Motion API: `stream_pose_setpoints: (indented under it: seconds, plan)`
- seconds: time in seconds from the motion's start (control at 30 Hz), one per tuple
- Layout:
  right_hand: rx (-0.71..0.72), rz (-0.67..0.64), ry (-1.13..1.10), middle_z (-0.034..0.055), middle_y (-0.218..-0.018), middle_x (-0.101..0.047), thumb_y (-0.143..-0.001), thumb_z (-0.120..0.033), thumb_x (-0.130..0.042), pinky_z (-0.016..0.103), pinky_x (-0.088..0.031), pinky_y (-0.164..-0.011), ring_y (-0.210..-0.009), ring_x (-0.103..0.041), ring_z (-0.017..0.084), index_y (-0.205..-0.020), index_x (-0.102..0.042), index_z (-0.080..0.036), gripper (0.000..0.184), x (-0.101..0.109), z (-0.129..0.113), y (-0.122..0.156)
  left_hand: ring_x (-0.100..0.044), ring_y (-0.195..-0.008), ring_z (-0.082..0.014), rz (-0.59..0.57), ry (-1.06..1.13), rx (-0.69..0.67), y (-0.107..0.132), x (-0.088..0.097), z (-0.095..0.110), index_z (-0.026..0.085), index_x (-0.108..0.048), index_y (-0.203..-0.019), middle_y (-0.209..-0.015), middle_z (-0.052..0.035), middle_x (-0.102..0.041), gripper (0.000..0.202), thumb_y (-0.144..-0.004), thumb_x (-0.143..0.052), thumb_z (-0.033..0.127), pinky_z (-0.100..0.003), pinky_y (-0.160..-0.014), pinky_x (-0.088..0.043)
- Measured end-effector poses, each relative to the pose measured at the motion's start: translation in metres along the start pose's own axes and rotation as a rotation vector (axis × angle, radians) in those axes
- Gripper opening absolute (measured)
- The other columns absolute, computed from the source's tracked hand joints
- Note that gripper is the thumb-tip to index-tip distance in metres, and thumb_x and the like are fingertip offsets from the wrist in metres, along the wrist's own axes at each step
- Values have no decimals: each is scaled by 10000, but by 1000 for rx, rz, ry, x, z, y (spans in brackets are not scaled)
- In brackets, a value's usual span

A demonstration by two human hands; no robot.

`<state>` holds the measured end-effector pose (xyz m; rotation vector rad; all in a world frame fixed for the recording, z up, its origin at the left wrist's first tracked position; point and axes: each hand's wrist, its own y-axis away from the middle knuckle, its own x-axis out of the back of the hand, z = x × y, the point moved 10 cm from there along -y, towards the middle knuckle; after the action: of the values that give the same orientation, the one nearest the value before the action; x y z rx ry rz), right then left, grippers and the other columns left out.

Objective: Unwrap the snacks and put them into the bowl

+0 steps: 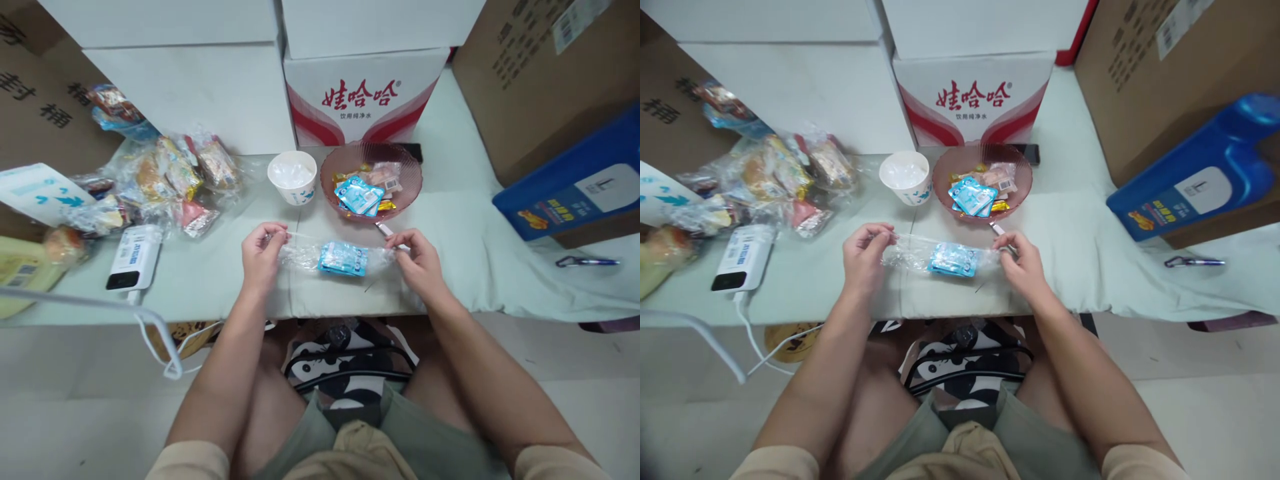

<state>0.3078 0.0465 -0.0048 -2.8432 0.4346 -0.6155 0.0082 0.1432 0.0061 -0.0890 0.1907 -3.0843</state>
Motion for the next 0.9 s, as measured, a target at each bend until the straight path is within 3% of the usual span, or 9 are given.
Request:
stream_pose_setpoints:
  seconds: [0.13,0.23,0.37,0.43,0.53,0.6,0.73,0.83,0.9]
  plan:
    - [78,-29,85,56,-918,-669,-821,-263,-456,417,-517,-854,-932,-656,248,-1027,-621,-239,265,0,-13,3,-539,-535,-112,-163,156,15,11,-6,7,197,-634,-671,-709,-15,-681,77,-713,-652,259,-247,-540,-416]
    - [281,-254,216,107,-1169,-680,-883,-361,-517,436,-488,-949,-1108,-632,275,-1101,-655,-232,288,-29,-44,17,-540,-482,-120,-416,146,76,26,-16,9,188,-663,-641,-645,-32,-687,72,-685,-655,244,-253,-494,-412]
    - [329,-631,422,67,-906,-760,-971,-340,-438,334,-482,-743,-813,-694,220,-1066,-702,-225,303,-67,-50,49,-620,-503,-168,-781,11,313,58,-28,-5,174,-726,-681,-694,-85,-736,188,-733,-622,322,-287,-506,-477]
    - [259,-691,558,47,-811,-758,-999,-339,-378,304,-428,-646,-707,-679,205,-1011,-724,-238,360,-69,-38,56,-671,-594,-193,-869,-97,376,67,-28,-11,180,-744,-714,-721,-88,-748,185,-746,-633,324,-303,-584,-522]
    - [163,-590,721,41,-758,-749,-996,-370,-371,303,-376,-591,-658,-660,215,-1017,-737,-264,382,-59,-25,49,-681,-745,-202,-648,-228,233,45,-15,-8,201,-746,-832,-778,-60,-740,162,-744,-675,317,-333,-745,-550]
    - [108,-497,818,51,-775,-749,-970,-385,-416,312,-355,-562,-645,-648,235,-1184,-697,-269,371,-53,-19,43,-665,-894,-222,-466,-355,52,30,-8,0,212,-730,-973,-938,-65,-730,280,-728,-714,346,-389,-891,-533]
    - [187,-395,899,104,-1022,-739,-918,-346,-531,342,-404,-606,-792,-651,266,-1357,-576,-254,451,-60,-30,38,-546,-1207,-307,-550,-663,-157,31,-35,-5,205,-715,-995,-1229,-113,-631,382,-663,-794,376,-484,-1097,-407]
    - [333,-313,889,135,-1192,-684,-908,-262,-565,413,-456,-777,-996,-620,308,-1230,-634,-244,331,-69,-50,43,-591,-1063,-263,-552,-676,-148,33,-46,-11,208,-681,-807,-1053,-85,-662,109,-787,-672,315,-444,-1021,-451]
    - [373,-290,843,139,-1225,-669,-907,-241,-573,455,-460,-862,-1079,-598,325,-1201,-639,-235,301,-74,-58,45,-600,-857,-207,-453,-573,-56,30,-44,-12,208,-639,-751,-838,-42,-643,144,-843,-606,314,-380,-893,-499]
